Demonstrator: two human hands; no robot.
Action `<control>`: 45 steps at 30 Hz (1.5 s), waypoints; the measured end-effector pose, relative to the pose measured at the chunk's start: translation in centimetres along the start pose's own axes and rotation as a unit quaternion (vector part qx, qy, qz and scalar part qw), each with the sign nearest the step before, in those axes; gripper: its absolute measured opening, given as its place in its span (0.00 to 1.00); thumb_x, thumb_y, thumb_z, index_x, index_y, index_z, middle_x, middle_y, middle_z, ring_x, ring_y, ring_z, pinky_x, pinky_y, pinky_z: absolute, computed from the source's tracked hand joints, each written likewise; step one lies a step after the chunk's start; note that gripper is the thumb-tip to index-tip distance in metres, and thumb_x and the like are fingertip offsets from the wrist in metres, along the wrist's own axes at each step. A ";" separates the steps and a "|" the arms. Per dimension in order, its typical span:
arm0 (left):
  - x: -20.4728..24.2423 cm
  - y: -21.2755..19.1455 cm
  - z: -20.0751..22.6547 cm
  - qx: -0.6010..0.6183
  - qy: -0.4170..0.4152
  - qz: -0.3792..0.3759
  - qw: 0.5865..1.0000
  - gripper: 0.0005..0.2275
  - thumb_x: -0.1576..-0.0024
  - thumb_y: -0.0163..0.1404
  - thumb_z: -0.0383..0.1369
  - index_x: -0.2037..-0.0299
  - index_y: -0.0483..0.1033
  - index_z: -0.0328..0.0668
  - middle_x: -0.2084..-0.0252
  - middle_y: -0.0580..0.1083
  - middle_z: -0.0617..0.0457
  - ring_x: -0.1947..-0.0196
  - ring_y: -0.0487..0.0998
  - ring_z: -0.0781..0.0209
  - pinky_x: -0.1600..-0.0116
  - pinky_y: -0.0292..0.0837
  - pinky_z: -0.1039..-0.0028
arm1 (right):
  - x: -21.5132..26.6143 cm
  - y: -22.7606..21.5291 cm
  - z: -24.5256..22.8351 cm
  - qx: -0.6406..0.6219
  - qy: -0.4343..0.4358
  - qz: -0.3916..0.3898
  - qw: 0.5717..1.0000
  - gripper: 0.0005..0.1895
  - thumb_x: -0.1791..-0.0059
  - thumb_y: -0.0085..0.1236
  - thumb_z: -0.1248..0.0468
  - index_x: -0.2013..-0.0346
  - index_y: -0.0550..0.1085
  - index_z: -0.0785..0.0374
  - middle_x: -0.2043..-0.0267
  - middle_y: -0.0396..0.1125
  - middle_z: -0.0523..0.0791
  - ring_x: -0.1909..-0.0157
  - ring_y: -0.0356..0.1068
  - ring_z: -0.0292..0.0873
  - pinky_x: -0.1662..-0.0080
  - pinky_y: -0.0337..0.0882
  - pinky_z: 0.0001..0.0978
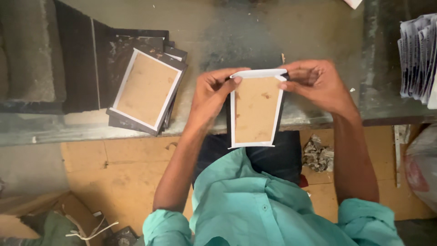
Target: The person assembles small cards by placing a beige insert into a white frame and pressing it onto a dark backing sheet. They repeat this process for multiple cards, stacking the finished items on the table.
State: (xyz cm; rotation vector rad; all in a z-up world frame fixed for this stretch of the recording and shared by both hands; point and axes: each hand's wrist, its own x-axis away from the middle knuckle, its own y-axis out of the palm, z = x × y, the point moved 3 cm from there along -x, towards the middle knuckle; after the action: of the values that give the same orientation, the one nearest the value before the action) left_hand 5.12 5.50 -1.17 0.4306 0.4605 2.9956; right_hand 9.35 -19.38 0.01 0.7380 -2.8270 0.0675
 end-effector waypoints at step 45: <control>-10.7 6.1 -2.7 -0.666 0.278 -0.112 0.683 0.10 0.35 0.45 0.27 0.45 0.71 0.35 0.50 0.72 0.36 0.48 0.71 0.38 0.45 0.67 0.52 | 6.3 8.0 2.7 0.404 -0.125 0.312 0.851 0.53 0.54 0.79 0.47 0.27 0.56 0.61 0.21 0.46 0.54 0.21 0.47 0.60 0.23 0.51 0.57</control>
State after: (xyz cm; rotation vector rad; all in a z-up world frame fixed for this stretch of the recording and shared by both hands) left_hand 14.33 -2.38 -4.58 -0.6175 -1.4673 2.2578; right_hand -0.41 -15.65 -1.20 -0.1368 -3.1051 1.4136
